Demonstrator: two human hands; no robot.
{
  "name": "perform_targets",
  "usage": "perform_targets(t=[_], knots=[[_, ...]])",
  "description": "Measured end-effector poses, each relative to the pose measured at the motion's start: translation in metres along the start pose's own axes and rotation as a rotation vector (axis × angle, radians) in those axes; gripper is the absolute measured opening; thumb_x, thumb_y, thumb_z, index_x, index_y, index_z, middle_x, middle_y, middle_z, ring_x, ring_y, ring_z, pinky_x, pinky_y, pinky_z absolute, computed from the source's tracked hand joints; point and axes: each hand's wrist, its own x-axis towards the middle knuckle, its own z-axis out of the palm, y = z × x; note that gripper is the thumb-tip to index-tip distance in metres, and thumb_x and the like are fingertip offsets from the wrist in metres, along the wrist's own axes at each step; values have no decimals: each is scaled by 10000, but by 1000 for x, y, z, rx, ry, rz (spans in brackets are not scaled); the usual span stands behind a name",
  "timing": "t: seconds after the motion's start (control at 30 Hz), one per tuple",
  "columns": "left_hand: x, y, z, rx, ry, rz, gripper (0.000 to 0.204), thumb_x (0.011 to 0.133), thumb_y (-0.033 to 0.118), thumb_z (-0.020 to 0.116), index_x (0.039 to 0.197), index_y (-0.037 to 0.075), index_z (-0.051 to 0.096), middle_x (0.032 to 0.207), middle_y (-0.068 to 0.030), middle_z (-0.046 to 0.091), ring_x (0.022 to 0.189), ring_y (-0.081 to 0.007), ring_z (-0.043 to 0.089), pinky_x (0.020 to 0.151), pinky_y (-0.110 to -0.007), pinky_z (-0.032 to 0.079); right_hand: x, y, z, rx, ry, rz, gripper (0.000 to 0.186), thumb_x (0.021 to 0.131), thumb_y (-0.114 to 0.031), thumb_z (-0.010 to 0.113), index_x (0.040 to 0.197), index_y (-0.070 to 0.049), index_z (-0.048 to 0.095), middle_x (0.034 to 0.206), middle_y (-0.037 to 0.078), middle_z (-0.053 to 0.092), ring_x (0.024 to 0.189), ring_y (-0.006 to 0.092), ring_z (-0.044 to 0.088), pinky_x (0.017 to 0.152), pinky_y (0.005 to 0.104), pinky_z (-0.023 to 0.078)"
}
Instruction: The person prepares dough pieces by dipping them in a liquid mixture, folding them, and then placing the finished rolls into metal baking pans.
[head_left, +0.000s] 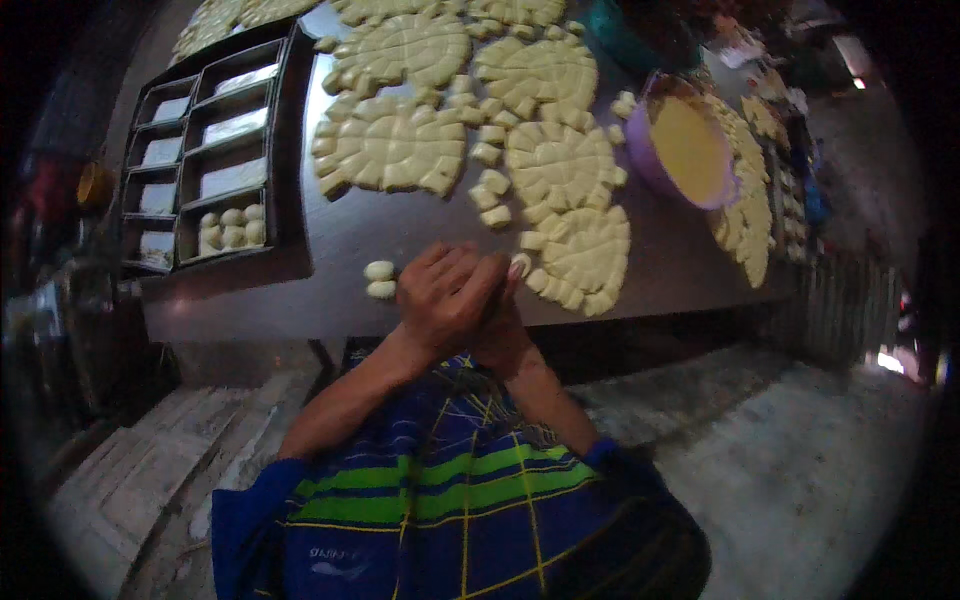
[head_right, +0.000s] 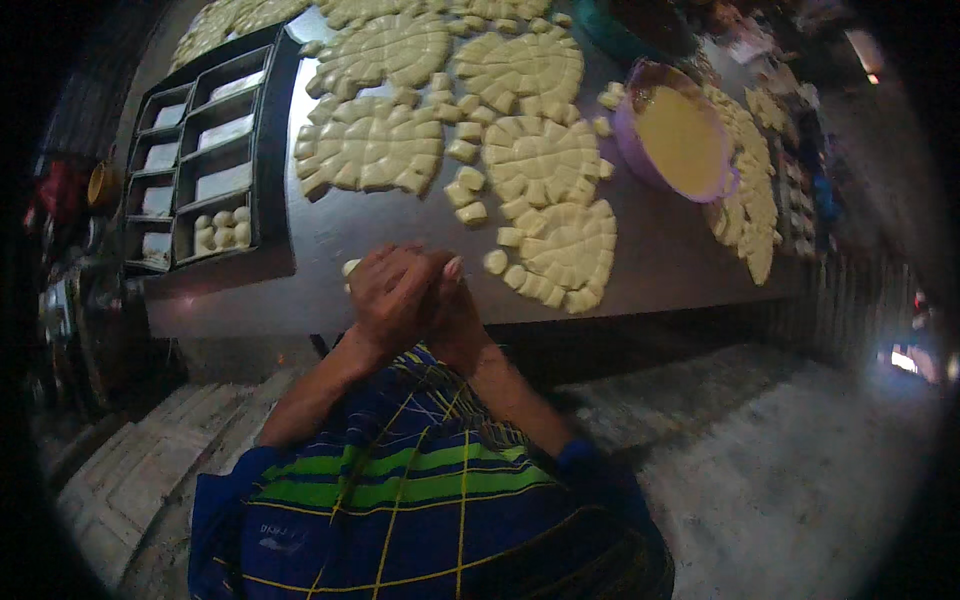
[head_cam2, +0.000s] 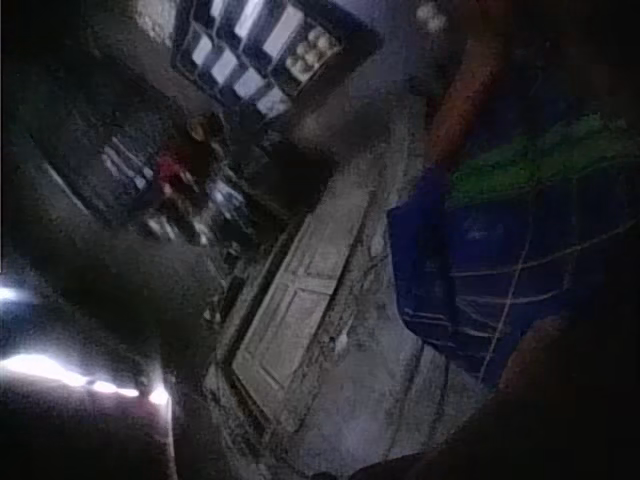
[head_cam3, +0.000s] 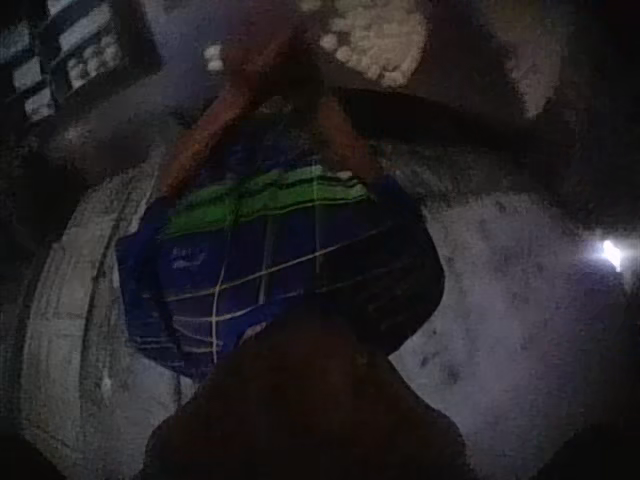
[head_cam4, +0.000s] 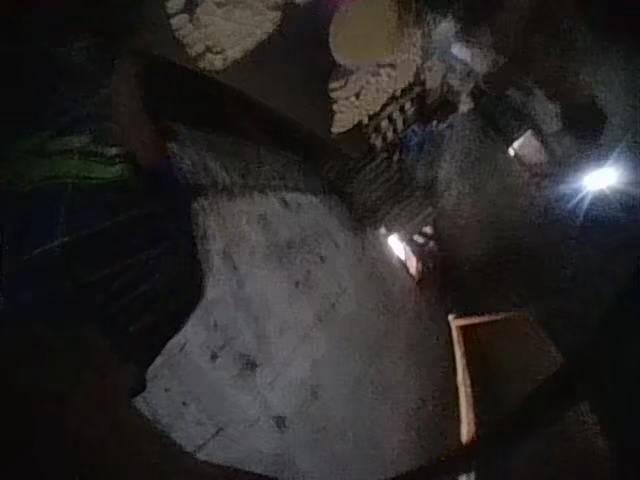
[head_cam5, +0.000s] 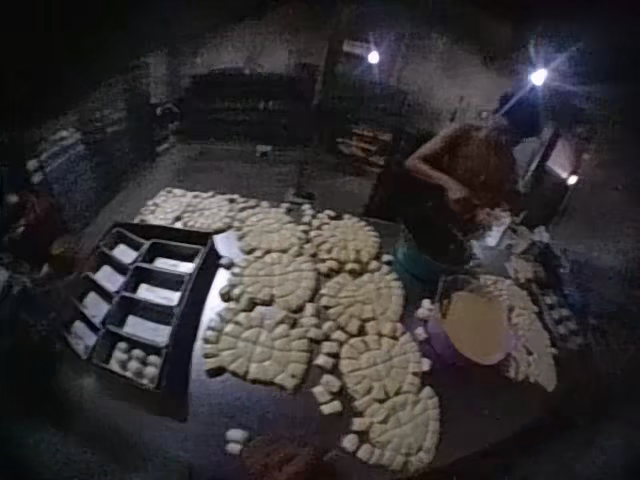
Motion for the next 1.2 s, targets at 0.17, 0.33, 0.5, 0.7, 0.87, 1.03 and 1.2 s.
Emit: perform_targets(t=[0.17, 0.33, 0.5, 0.7, 0.87, 1.03, 1.2], knots=[[6, 3, 44, -435, -236, -69, 388, 764, 284, 783, 1035, 39, 654, 903, -89, 660, 882, -232, 660, 836, -368, 503, -16, -29, -48, -289, -61, -243, 439, 963, -317, 605, 1287, -48, 483, 1274, 105, 526, 1189, 226, 527, 992, 384, 435], [21, 14, 96, -1424, -480, -569, 656, 914, 523, 584, 1326, 20, 495, 1199, -117, 615, 1121, -200, 580, 972, -368, 442, -27, -64, -120, 307, 136, -140, 402, 905, -251, 710, 1224, -34, 596, 1199, 64, 613, 1125, 167, 564, 953, 334, 472], [9, 2, 99, -1193, -495, -859, 428, 992, 354, 526, 1265, 26, 552, 1193, -114, 625, 1116, -202, 584, 1019, -362, 422, 6, -214, -258, -634, 465, -81, 383, 871, -51, 695, 1250, -22, 642, 1100, 69, 704, 974, 150, 653, 869, 303, 534], [-11, -19, 90, -989, -288, -1022, 248, 981, 221, 558, 1145, 43, 609, 1107, -84, 648, 1059, -168, 600, 971, -344, 447, 75, -258, -401, -1195, 32, 106, 333, 823, 19, 674, 1151, -29, 701, 1106, 117, 722, 926, 154, 674, 831, 309, 533], [-21, -22, 84, -934, -143, -1088, 228, 969, 208, 583, 1130, 48, 599, 1058, -67, 644, 1032, -169, 609, 939, -330, 459, 114, -244, -421, -1453, -300, 213, 354, 775, 66, 668, 1108, -42, 723, 1000, 103, 742, 905, 177, 690, 828, 304, 533], [-29, -20, 81, -909, -41, -1174, 216, 964, 202, 596, 1110, 44, 596, 1046, -72, 641, 1023, -169, 612, 929, -325, 466, 114, -252, -433, -1267, -381, 295, 285, 791, 36, 665, 1070, 16, 720, 968, 95, 742, 885, 151, 674, 817, 285, 527], [-32, -21, 78, -924, 1, -1204, 217, 961, 202, 601, 1107, 42, 596, 1043, -75, 642, 1019, -171, 615, 926, -320, 467, 111, -264, -414, -1267, -278, 398, 299, 767, 75, 630, 1049, 34, 721, 994, 118, 735, 929, 161, 675, 851, 286, 528]])
